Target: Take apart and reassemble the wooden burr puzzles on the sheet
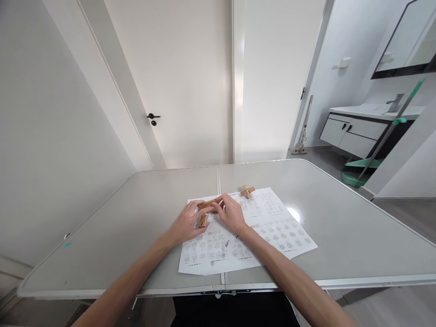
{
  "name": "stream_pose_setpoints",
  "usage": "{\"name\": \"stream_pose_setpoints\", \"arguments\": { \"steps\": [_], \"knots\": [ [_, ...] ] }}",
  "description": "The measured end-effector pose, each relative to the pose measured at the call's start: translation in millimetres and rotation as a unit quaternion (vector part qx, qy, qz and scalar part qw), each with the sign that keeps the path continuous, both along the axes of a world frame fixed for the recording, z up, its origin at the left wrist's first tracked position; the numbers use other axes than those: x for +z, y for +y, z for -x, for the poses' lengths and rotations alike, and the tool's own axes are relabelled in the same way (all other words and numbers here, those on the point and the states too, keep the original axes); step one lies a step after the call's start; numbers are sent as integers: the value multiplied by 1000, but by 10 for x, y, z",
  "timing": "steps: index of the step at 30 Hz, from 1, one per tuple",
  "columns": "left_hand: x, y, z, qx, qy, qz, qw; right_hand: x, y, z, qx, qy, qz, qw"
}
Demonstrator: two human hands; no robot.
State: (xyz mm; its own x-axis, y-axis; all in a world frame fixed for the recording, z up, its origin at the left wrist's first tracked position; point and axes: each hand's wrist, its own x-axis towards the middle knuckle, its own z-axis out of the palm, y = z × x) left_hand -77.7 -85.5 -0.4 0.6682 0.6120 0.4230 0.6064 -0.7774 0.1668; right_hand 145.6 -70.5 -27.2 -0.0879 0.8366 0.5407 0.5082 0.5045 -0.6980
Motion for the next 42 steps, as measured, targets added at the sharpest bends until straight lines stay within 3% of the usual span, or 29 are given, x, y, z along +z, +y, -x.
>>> {"name": "stream_pose_setpoints", "arguments": {
  "steps": [10, 17, 26, 34, 42],
  "knots": [
    [25, 30, 17, -20, 32, -66, 997, 14, -25, 35, -11, 20, 12, 1000],
    [46, 7, -63, -80, 60, -100, 990, -33, 73, -14, -50, 86, 42, 994],
    [-41, 62, 16, 29, -21, -34, 999, -120, 151, -22, -75, 121, 94, 985],
    [-48, 16, 10, 39, -42, 31, 998, -183, 217, -76, -71, 135, 115, 982],
    [-114, 77, 29, 56, -6, 38, 998, -208, 230, -96, -42, 98, 133, 985]
  ]
}}
